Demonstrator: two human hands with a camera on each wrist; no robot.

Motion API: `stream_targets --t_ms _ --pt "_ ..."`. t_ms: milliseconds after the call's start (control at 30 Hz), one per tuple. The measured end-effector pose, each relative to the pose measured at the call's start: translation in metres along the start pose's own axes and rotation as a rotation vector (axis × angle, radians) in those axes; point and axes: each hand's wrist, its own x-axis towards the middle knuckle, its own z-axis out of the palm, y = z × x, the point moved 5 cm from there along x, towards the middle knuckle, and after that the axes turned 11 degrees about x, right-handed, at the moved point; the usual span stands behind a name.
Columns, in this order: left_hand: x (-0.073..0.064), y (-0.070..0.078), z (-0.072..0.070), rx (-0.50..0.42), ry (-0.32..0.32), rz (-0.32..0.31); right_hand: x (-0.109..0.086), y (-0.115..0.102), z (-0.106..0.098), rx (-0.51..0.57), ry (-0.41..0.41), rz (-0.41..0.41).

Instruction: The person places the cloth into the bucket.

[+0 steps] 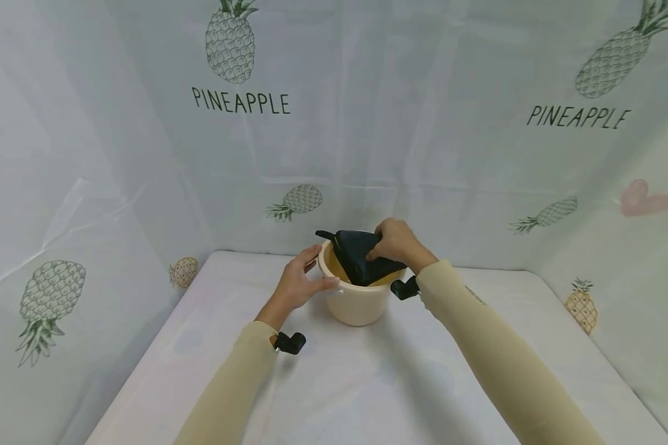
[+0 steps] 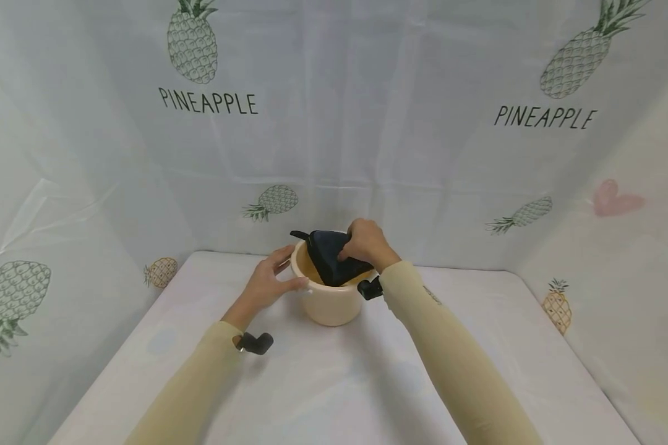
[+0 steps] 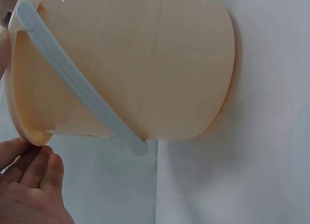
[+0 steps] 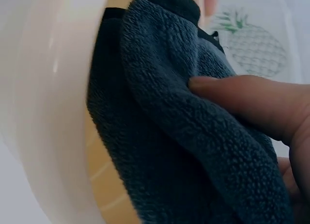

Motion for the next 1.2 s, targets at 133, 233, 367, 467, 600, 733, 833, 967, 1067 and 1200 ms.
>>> stream_targets --t_ms 133,233,367,467,600,733,833,967,1067,1200 --pt "0.001 0.0 -0.001 -0.012 0.0 0.017 0.006 0.001 0.01 -0.044 -0.101 0.011" --pt "0.002 0.0 -0.001 -0.026 -0.003 0.033 0.011 0.003 0.017 -0.074 -0.181 0.05" --pt "0.002 0.0 -0.001 -0.026 -0.006 0.033 0.019 0.003 0.025 -0.114 -0.269 0.091" --pt "0.002 0.001 -0.002 -0.021 -0.003 0.033 0.025 0.002 0.03 -0.153 -0.32 0.1" --pt "0.001 0.004 -0.002 -0.027 -0.003 0.046 0.03 0.0 0.035 -0.165 -0.379 0.12" --pt "0.001 0.003 -0.001 -0.033 -0.009 0.027 0.032 0.002 0.041 -0.058 -0.454 0.17" --pt "0.003 0.004 0.001 -0.03 -0.01 0.012 0.032 0.005 0.041 0.017 -0.482 0.195" --pt "0.004 0.005 0.002 -0.026 -0.008 0.013 0.033 0.009 0.04 0.03 -0.476 0.2" --pt "0.003 0.005 0.002 -0.022 -0.004 0.017 0.033 0.01 0.039 0.021 -0.473 0.188" --pt "0.001 -0.002 0.0 -0.017 0.011 0.011 0.031 0.008 0.04 0.029 -0.475 0.161"
